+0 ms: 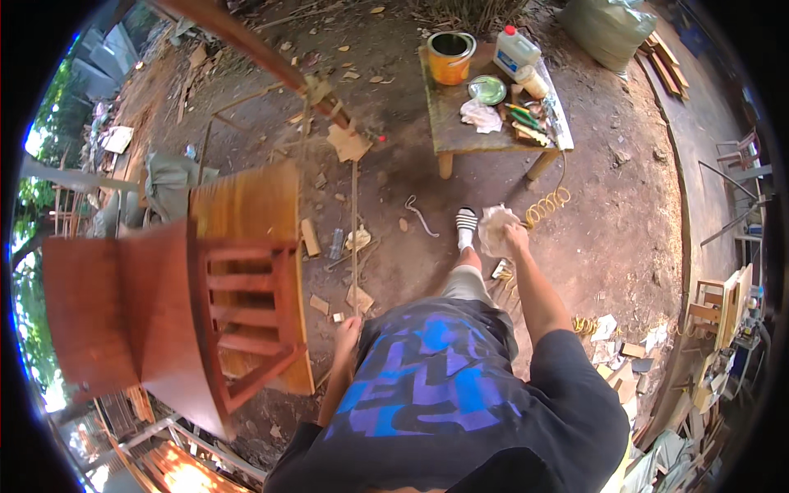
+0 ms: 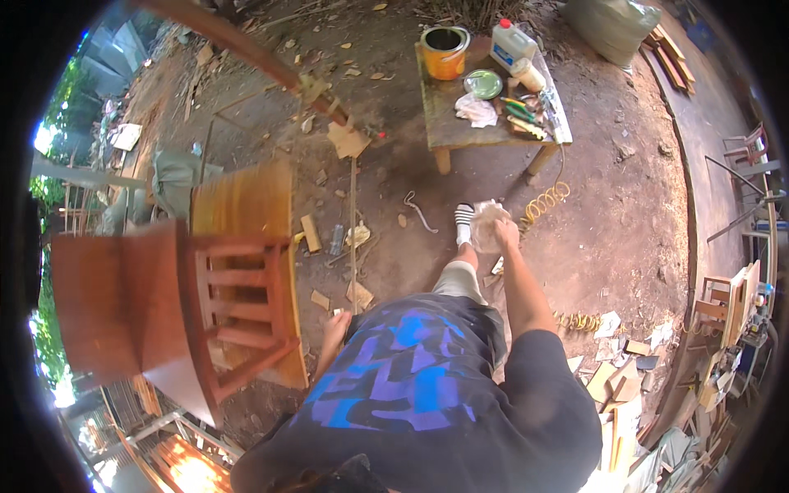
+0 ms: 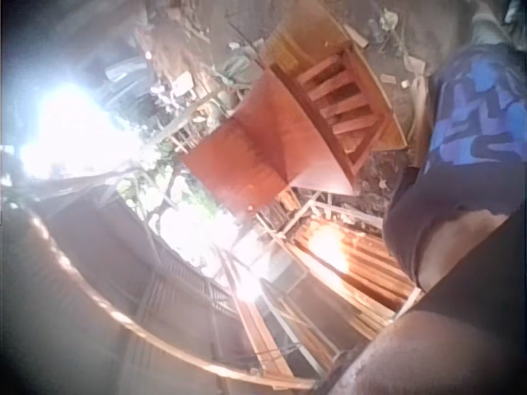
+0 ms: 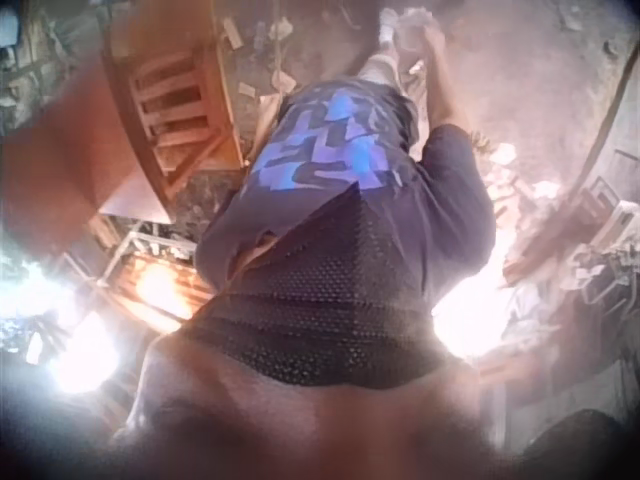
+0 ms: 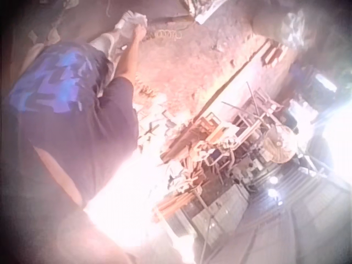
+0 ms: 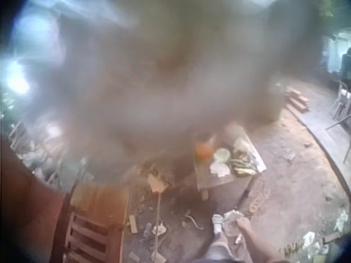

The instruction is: Applying a wood finish or stain to a chair using a spray gun and then wiping the surface with a rag.

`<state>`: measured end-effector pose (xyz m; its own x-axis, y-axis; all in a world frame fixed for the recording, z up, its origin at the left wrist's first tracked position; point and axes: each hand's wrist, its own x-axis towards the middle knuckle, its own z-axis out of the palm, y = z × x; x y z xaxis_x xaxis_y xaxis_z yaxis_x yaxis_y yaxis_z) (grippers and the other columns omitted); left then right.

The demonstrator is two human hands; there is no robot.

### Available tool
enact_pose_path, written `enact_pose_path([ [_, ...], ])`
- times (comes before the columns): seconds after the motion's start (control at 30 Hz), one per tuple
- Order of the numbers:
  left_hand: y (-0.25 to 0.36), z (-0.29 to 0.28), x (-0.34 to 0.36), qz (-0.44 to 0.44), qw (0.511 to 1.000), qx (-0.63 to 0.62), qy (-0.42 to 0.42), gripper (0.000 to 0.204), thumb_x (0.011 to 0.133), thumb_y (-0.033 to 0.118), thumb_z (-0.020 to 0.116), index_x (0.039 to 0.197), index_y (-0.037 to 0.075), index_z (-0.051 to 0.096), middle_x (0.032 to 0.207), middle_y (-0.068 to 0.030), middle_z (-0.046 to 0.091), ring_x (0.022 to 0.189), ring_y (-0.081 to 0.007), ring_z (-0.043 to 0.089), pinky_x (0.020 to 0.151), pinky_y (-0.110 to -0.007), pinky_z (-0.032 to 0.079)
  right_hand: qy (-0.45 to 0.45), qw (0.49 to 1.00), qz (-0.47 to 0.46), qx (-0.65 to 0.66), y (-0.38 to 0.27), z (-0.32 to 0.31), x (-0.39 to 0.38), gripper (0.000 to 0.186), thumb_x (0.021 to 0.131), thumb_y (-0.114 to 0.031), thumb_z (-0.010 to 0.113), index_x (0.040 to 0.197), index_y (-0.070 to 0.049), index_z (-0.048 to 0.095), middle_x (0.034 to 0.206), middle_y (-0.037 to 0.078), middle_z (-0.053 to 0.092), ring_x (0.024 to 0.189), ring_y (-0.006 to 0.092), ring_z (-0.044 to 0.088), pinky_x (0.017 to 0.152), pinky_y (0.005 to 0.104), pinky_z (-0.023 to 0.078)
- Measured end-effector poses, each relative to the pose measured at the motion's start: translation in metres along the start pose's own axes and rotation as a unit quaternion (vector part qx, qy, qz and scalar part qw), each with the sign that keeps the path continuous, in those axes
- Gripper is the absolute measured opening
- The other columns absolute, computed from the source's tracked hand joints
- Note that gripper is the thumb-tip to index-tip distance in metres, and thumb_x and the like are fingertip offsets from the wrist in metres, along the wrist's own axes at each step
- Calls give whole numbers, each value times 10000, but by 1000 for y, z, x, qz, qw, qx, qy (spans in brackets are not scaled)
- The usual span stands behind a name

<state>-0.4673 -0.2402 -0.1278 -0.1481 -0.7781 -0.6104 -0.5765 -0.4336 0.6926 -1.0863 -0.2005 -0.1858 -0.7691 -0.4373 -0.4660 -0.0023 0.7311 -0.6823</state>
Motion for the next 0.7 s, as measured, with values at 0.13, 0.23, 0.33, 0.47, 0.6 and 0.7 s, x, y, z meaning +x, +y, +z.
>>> enact_pose_path([
  [0.13, 75, 36, 10, -12, 947, 293, -131, 355, 1010, 337, 555, 1113, 46, 730, 981, -118, 739, 934, -159, 678, 820, -336, 517, -22, 998, 3, -55, -96, 8, 122, 468, 799, -222, 619, 1205, 0, 691, 1132, 213, 734, 1050, 286, 706, 907, 376, 531],
  [0.23, 72, 29, 28, 20, 938, 268, -219, 329, 1020, 292, 563, 1139, 24, 712, 1024, -105, 734, 971, -159, 666, 859, -319, 514, -56, 996, -54, 53, -182, 33, 194, 432, 801, -208, 616, 1158, 20, 702, 1091, 199, 740, 999, 279, 705, 884, 366, 535],
  [0.33, 242, 91, 82, -80, 988, 87, -102, 323, 1030, 261, 581, 1186, -2, 683, 1092, -96, 721, 1022, -162, 652, 912, -310, 503, -54, 997, 25, 52, -159, 10, 292, 374, 806, -192, 638, 1093, 38, 710, 1011, 160, 739, 922, 262, 696, 835, 362, 540],
  [0.47, 355, 107, 135, -50, 998, -15, 17, 346, 1041, 248, 588, 1244, -25, 652, 1153, -92, 707, 1048, -175, 646, 947, -314, 492, -133, 976, 91, 148, -224, 20, 337, 369, 792, -175, 674, 1094, 33, 712, 1011, 165, 747, 933, 277, 714, 844, 384, 544],
  [0.6, 428, 149, 196, -72, 993, -91, -7, 472, 1072, 376, 499, 1307, -15, 621, 1256, -115, 683, 1187, -212, 618, 1034, -343, 459, -229, 929, 168, 238, -274, 0, 354, 254, 878, -152, 698, 1037, 45, 718, 969, 138, 741, 882, 246, 709, 809, 395, 551],
  [0.7, 504, 206, 255, -169, 946, -267, -74, 712, 1035, 603, 402, 1447, 30, 494, 1423, -143, 580, 1336, -263, 527, 1118, -440, 404, -314, 860, 242, 322, -306, -8, 346, 316, 969, -182, 621, 1183, 50, 649, 1111, 151, 719, 1011, 263, 699, 903, 410, 547],
])
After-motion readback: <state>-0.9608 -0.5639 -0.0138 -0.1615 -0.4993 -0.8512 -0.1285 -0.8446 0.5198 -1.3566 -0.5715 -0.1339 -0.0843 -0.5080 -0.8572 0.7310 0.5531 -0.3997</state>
